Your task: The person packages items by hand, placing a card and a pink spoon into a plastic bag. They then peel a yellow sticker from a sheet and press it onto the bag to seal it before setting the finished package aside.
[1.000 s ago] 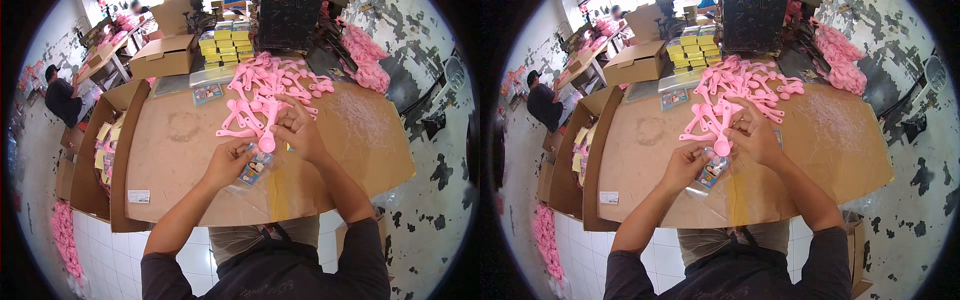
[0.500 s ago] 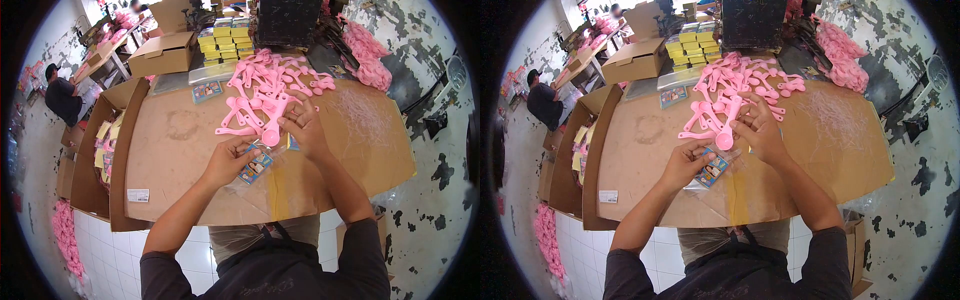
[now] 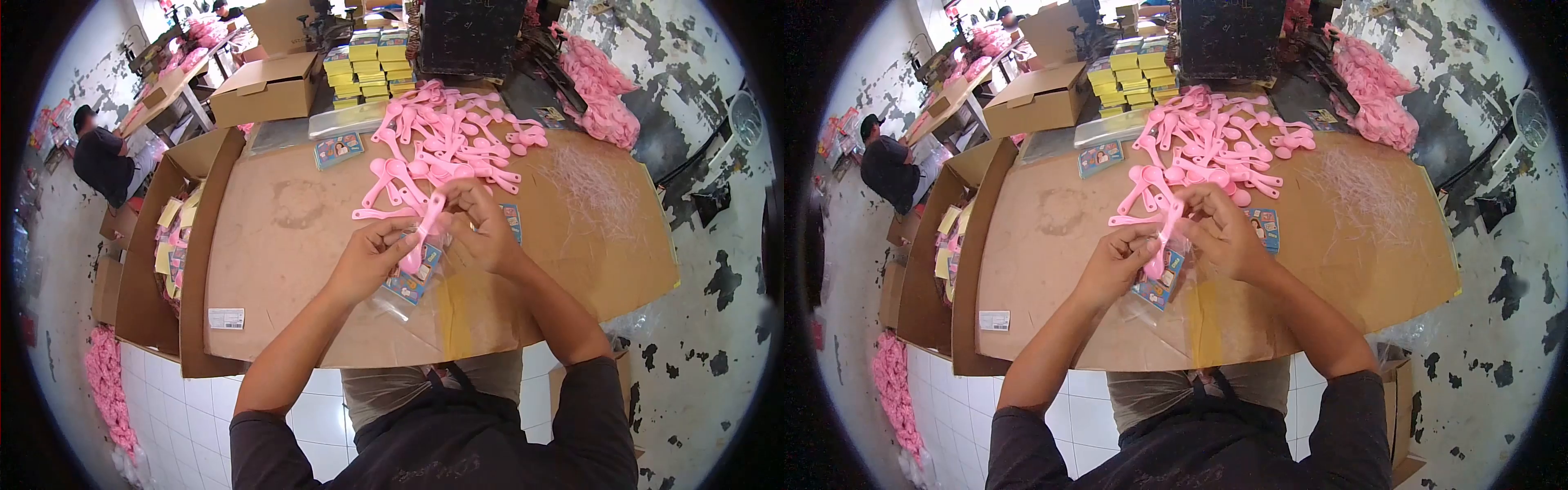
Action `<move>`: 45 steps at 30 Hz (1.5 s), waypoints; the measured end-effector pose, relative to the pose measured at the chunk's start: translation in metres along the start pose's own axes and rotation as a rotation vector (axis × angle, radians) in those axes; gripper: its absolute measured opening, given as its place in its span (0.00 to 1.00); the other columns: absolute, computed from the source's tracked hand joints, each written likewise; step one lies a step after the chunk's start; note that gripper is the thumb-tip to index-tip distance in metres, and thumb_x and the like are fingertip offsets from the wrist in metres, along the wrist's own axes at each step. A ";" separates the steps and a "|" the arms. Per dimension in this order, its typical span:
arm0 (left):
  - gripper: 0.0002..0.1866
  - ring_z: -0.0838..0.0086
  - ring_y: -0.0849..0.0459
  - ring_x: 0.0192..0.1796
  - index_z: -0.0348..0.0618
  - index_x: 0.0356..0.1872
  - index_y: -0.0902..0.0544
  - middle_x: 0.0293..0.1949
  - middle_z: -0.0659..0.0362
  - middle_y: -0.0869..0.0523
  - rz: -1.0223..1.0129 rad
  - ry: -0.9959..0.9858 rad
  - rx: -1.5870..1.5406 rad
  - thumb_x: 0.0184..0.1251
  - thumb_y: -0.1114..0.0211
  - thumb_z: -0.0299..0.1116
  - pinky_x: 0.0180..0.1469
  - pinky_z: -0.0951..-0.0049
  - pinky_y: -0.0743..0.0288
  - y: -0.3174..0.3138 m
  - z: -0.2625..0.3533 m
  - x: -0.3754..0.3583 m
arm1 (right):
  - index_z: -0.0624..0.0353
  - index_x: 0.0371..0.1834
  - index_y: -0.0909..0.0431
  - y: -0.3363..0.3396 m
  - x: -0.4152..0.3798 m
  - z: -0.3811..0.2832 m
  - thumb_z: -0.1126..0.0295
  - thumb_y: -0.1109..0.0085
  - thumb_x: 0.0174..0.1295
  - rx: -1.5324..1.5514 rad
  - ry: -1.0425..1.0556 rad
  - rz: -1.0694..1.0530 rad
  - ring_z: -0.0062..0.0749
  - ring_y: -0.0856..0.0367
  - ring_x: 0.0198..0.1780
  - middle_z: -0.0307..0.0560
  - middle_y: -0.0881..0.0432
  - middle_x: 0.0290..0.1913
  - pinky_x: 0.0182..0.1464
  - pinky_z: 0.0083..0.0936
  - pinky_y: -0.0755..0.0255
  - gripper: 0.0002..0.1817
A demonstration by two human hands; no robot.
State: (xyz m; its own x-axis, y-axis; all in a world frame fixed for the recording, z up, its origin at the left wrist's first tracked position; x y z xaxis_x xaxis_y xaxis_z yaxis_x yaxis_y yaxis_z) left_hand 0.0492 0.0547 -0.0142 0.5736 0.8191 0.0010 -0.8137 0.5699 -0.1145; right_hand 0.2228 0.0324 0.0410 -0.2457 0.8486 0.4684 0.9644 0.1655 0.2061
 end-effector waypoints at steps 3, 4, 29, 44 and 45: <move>0.18 0.84 0.13 0.38 0.37 0.64 0.19 0.45 0.62 0.08 -0.045 0.013 -0.113 0.80 0.35 0.33 0.39 0.82 0.19 -0.003 0.004 -0.002 | 0.61 0.62 0.24 0.005 0.005 -0.002 0.79 0.44 0.73 0.014 -0.023 -0.076 0.27 0.24 0.63 0.42 0.21 0.58 0.66 0.32 0.30 0.16; 0.18 0.84 0.13 0.38 0.37 0.65 0.19 0.45 0.62 0.08 -0.067 0.011 -0.116 0.80 0.36 0.33 0.39 0.81 0.19 -0.002 0.005 -0.002 | 0.61 0.62 0.23 0.004 0.007 -0.008 0.79 0.44 0.73 0.082 -0.062 -0.082 0.27 0.24 0.64 0.41 0.21 0.59 0.67 0.32 0.30 0.15; 0.18 0.73 0.13 0.58 0.33 0.65 0.23 0.58 0.53 0.12 -0.068 -0.343 0.066 0.78 0.38 0.25 0.62 0.72 0.21 -0.034 0.058 -0.023 | 0.59 0.38 0.13 -0.008 0.019 -0.139 0.69 0.31 0.63 -0.784 0.199 -0.170 0.38 0.18 0.32 0.46 0.18 0.31 0.40 0.34 0.25 0.05; 0.17 0.88 0.21 0.30 0.32 0.64 0.20 0.31 0.62 0.12 0.168 -0.367 0.297 0.78 0.38 0.26 0.31 0.82 0.28 -0.021 0.057 -0.023 | 0.56 0.40 0.18 -0.028 0.015 -0.136 0.71 0.30 0.57 -1.044 0.524 0.024 0.36 0.19 0.49 0.41 0.18 0.44 0.50 0.33 0.28 0.09; 0.18 0.86 0.19 0.30 0.31 0.64 0.20 0.31 0.61 0.11 0.175 -0.413 0.318 0.78 0.37 0.26 0.31 0.81 0.27 -0.022 0.057 -0.025 | 0.56 0.39 0.18 -0.033 0.015 -0.133 0.70 0.30 0.55 -1.074 0.531 0.010 0.36 0.19 0.50 0.41 0.18 0.44 0.50 0.34 0.29 0.10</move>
State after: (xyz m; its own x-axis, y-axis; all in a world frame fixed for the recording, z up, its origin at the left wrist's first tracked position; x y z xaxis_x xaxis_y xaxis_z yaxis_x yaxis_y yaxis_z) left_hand 0.0471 0.0259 0.0452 0.3949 0.8240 0.4062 -0.9186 0.3624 0.1579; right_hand 0.1747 -0.0278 0.1557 -0.4920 0.4922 0.7181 0.4547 -0.5581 0.6941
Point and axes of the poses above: each hand's wrist, its own x-axis towards the middle knuckle, its own y-axis out of the back of the hand, z = x × y, the point moved 7 cm from there along x, towards the middle knuckle
